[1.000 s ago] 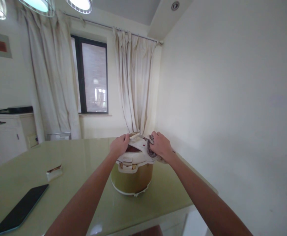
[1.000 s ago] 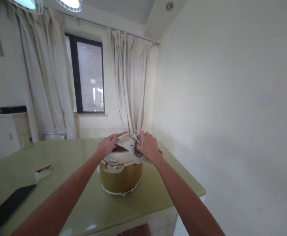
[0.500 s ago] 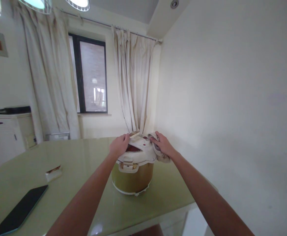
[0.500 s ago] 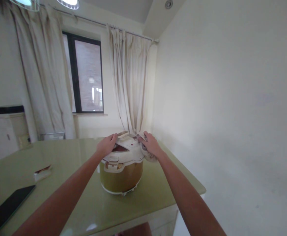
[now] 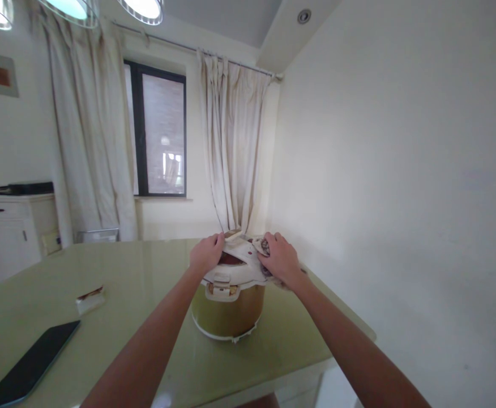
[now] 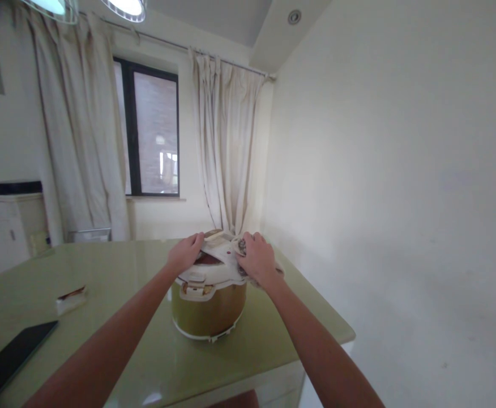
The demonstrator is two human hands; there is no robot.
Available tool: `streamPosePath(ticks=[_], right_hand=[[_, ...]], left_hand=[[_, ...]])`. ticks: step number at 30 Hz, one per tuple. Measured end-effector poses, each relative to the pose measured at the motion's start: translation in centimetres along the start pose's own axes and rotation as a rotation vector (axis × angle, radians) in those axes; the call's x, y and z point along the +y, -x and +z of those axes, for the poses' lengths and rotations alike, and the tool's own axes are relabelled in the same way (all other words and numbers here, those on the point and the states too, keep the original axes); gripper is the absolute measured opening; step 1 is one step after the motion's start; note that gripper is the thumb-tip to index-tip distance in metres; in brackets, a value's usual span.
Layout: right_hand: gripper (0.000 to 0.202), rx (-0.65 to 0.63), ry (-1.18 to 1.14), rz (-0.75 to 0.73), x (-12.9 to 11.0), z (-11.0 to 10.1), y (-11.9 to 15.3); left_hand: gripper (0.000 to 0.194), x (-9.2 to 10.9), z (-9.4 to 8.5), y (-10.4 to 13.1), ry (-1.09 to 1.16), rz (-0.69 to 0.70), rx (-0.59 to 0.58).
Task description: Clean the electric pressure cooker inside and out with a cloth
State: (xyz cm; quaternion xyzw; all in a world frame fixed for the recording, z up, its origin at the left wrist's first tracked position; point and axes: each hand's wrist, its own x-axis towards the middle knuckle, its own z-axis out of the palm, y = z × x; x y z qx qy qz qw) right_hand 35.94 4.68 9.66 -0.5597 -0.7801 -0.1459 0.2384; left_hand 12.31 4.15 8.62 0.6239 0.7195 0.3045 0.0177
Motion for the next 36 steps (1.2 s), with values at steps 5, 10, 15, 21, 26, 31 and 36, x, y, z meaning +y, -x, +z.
streamPosePath(ticks=[5,10,15,21,26,31,36], right_hand=[[0.034,-0.005,0.081,-0.134,-1.3,-1.7,1.2],[0.033,0.019,0.062,-0.342,-3.8,-2.7,1.9],[0.029,0.018,-0.001,-0.305,-6.4,-2.4,-0.7],[0.026,-0.051,0.007,-0.122,-7.9,-1.8,-4.6],[0.036,-0.182,-0.052,-0.013,-6.7,-1.9,-7.6],[0.050,-0.320,-0.105,0.112,-4.1,-1.3,-10.0],[0.056,-0.346,-0.162,0.134,-1.4,-0.3,-10.0]], left_hand=[[0.067,-0.1,0.0,0.0,-0.017,0.006,0.001],[0.059,-0.5,0.3,-0.2,-0.105,0.071,0.002],[0.049,-1.2,0.7,-0.5,-0.175,0.122,-0.007],[0.063,-0.6,0.1,-0.3,-0.105,0.056,-0.028],[0.064,-0.3,-0.2,0.0,-0.076,0.057,-0.040],[0.066,-0.1,-0.3,0.1,-0.042,0.035,-0.034],[0.064,0.1,-0.4,0.2,-0.013,0.009,-0.029]])
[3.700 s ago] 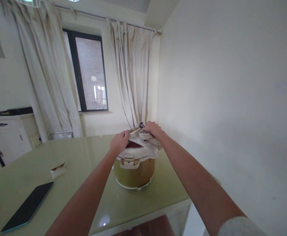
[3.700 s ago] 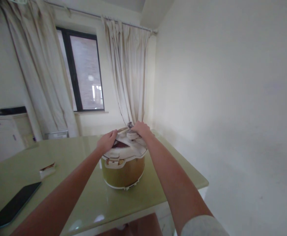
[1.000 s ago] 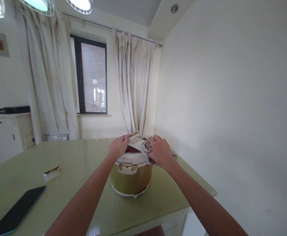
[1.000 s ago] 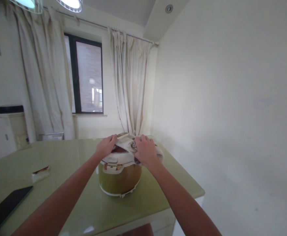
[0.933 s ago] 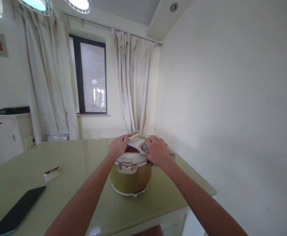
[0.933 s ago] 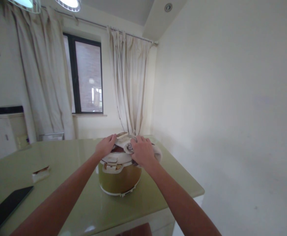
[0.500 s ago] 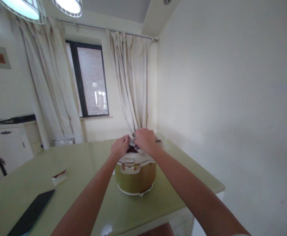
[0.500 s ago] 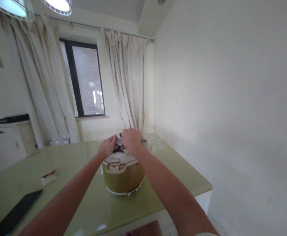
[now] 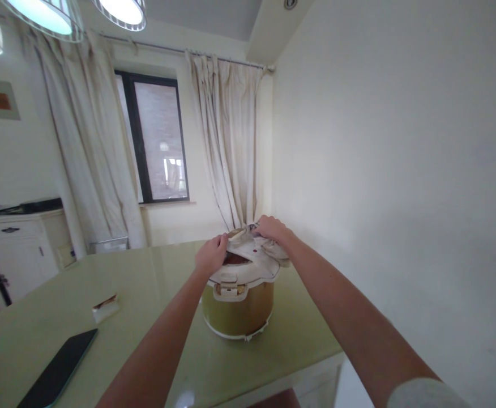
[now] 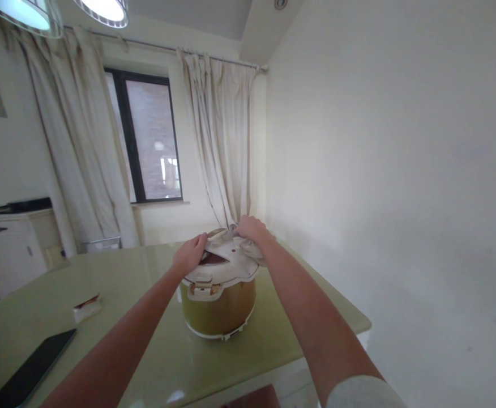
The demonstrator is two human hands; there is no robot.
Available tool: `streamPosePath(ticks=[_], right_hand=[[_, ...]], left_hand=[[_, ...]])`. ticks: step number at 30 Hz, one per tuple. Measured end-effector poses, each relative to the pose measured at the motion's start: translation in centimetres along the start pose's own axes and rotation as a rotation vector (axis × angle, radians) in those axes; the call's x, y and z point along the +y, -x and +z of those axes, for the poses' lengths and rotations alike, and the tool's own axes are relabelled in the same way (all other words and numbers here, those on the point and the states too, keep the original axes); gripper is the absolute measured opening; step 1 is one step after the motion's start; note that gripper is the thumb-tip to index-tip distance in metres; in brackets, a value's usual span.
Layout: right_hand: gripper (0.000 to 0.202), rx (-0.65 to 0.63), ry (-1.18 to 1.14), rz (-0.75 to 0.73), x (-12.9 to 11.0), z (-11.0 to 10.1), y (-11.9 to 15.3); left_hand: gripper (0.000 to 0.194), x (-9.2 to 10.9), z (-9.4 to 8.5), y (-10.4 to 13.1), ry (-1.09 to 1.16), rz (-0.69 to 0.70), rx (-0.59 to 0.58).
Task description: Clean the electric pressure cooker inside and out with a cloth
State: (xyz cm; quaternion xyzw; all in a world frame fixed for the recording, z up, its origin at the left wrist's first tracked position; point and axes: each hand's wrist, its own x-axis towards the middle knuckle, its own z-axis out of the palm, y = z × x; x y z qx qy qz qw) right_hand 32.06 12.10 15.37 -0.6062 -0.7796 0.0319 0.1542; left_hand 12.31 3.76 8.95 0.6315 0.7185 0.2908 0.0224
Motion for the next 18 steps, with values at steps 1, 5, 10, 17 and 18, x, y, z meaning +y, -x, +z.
streamPosePath(ticks=[1,5,10,17,18], right_hand=[[0.055,-0.003,-0.006,-0.009,0.5,0.1,0.1],[0.047,0.003,0.010,-0.048,1.9,0.4,0.5],[0.054,0.053,0.060,-0.067,2.9,0.7,1.3],[0.045,0.125,0.239,-0.087,2.5,0.3,5.0],[0.043,0.137,0.260,-0.090,2.3,0.2,5.6]], left_hand=[[0.064,0.0,0.0,0.0,0.006,-0.003,0.002],[0.064,0.0,0.1,0.0,0.021,-0.010,0.006],[0.063,-0.1,0.2,0.0,0.034,-0.011,0.013],[0.062,-0.1,0.2,0.0,0.047,0.006,0.009],[0.062,-0.1,0.2,0.0,0.045,0.002,0.013]])
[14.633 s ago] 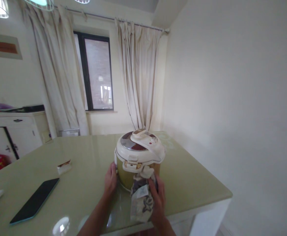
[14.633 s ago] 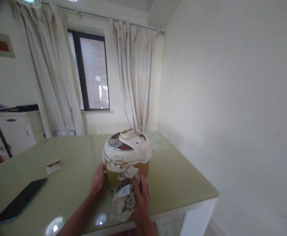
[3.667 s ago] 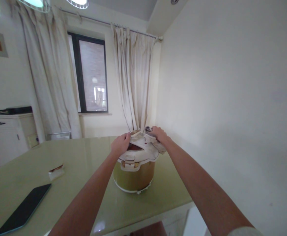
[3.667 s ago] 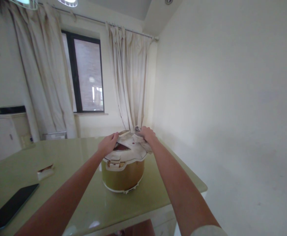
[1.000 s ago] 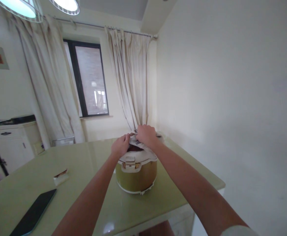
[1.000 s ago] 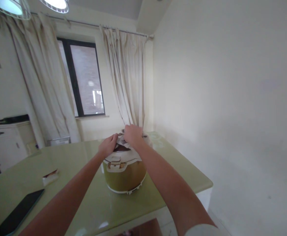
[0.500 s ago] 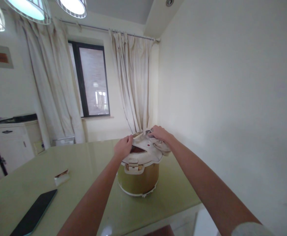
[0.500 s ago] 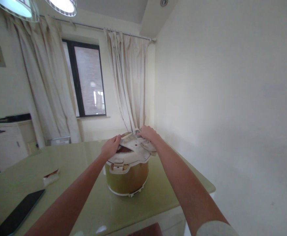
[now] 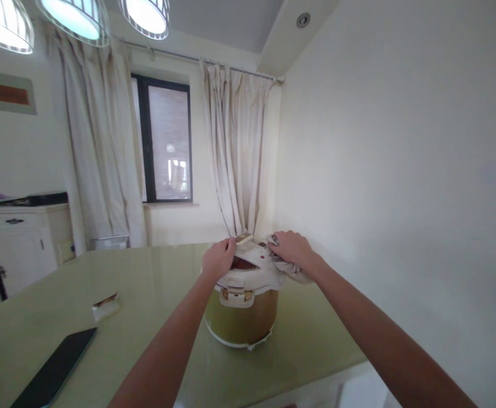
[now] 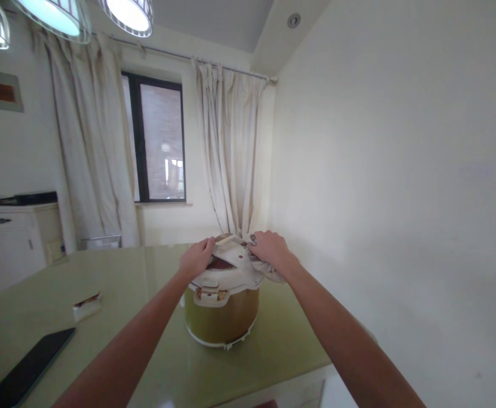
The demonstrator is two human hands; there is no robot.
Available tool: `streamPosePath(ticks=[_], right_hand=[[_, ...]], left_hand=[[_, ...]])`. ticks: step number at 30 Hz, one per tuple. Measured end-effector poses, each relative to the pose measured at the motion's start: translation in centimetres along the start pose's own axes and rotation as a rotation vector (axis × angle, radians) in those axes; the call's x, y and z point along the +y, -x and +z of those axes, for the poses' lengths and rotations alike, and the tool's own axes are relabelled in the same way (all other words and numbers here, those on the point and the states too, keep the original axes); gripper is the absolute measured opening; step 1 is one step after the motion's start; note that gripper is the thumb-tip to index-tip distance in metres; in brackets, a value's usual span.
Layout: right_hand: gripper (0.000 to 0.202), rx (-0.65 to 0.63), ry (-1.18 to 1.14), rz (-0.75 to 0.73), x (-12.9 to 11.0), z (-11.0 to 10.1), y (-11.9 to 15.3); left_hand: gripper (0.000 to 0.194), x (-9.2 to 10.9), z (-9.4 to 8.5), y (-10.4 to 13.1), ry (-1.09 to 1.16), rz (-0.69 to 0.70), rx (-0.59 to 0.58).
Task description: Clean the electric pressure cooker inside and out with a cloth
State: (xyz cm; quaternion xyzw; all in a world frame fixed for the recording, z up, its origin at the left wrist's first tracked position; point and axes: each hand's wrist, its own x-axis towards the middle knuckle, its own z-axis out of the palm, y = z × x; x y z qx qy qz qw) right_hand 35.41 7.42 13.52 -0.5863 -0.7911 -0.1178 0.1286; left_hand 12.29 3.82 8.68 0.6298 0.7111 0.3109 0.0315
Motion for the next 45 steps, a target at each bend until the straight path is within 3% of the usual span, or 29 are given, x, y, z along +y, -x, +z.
streamPosePath(ticks=[6,11,14,18,25,30,36,41,45], right_hand=[[0.031,0.038,0.104,-0.072,-1.1,-1.1,3.2],[0.029,0.114,0.153,-0.269,-3.6,-1.6,5.3],[0.028,0.184,0.140,-0.373,-5.4,-1.4,4.9],[0.028,0.198,0.062,-0.322,-6.4,-1.0,2.4],[0.037,0.035,-0.096,-0.081,-4.5,-0.8,-3.8],[0.050,-0.062,-0.211,0.084,-1.3,0.9,-5.3],[0.047,-0.057,-0.199,0.057,1.0,2.1,-3.6],[0.031,-0.014,-0.071,-0.057,1.2,1.2,-0.5],[0.026,0.081,0.092,-0.187,0.1,-0.2,2.3]], left_hand=[[0.063,-0.1,0.2,-0.1,-0.023,0.009,0.012],[0.062,-0.2,0.2,-0.2,-0.016,0.009,0.014],[0.061,-0.2,0.1,-0.2,-0.036,0.026,0.009],[0.061,-0.2,0.1,-0.2,-0.040,0.036,-0.004],[0.063,0.0,-0.1,0.0,-0.037,0.000,0.004],[0.064,0.3,-0.3,0.2,-0.028,-0.011,-0.005],[0.066,0.2,-0.2,0.1,-0.018,-0.017,0.008],[0.065,0.1,-0.1,0.1,0.001,-0.017,0.002],[0.065,0.1,0.0,0.0,-0.004,-0.011,0.014]])
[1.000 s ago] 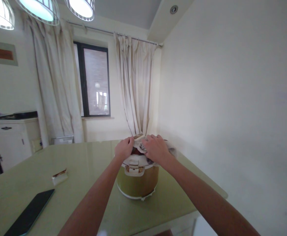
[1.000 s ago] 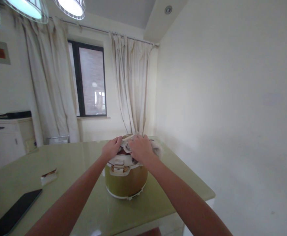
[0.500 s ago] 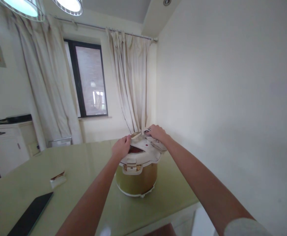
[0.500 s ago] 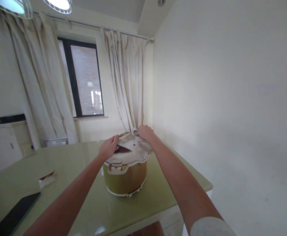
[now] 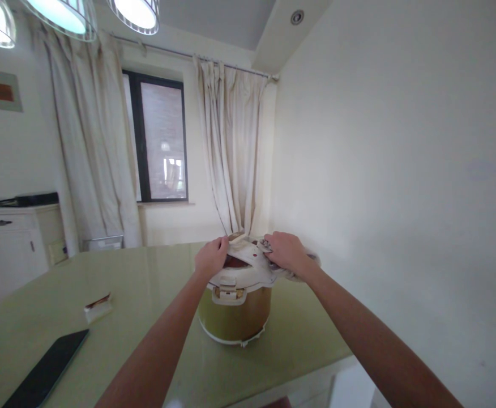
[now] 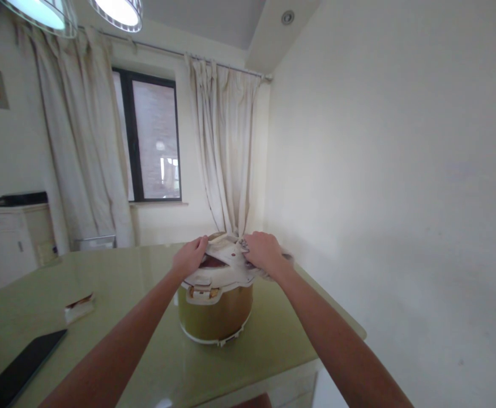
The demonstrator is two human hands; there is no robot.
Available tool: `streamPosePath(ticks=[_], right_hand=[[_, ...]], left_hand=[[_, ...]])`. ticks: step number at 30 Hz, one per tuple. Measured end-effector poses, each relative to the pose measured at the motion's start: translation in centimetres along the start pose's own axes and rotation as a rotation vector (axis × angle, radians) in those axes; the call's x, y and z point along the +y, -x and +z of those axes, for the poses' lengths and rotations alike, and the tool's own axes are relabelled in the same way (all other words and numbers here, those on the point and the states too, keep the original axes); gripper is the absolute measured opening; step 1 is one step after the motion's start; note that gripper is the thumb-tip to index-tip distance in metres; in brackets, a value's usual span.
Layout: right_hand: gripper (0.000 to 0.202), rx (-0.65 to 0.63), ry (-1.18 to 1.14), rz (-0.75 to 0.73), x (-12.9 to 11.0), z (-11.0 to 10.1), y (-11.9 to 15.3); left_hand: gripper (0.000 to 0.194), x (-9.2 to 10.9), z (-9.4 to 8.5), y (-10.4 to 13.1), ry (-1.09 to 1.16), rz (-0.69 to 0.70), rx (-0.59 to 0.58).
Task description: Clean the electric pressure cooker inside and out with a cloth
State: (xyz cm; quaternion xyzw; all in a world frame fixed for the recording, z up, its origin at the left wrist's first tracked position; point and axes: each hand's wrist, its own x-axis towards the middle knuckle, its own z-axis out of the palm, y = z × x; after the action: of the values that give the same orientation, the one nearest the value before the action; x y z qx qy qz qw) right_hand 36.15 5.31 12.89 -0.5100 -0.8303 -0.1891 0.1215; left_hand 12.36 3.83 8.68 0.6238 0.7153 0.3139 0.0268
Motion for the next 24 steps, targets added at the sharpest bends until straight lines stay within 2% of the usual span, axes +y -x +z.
streamPosePath(ticks=[4,9,14,16,19,24], right_hand=[[0.023,0.035,0.068,-0.142,-2.6,-1.4,1.3],[0.021,0.117,0.039,-0.215,-4.6,-1.9,0.5],[0.032,0.130,-0.290,-0.237,-5.8,-1.5,-1.2],[0.032,0.153,-0.335,-0.215,-6.7,-1.2,-2.0],[0.028,0.144,-0.282,-0.152,-7.4,-0.6,-3.2],[0.030,0.110,-0.270,-0.009,-6.4,-0.2,-5.4]], left_hand=[[0.065,-0.1,0.1,-0.1,-0.002,0.000,-0.004],[0.064,0.1,-0.2,0.0,-0.031,0.008,-0.016],[0.052,-0.1,-0.3,0.1,-0.026,0.061,-0.027],[0.048,-0.3,-0.3,0.0,-0.019,0.065,-0.028],[0.049,-0.3,-0.3,0.0,-0.063,0.043,-0.038],[0.061,0.2,-0.5,0.1,-0.068,0.011,-0.033]])
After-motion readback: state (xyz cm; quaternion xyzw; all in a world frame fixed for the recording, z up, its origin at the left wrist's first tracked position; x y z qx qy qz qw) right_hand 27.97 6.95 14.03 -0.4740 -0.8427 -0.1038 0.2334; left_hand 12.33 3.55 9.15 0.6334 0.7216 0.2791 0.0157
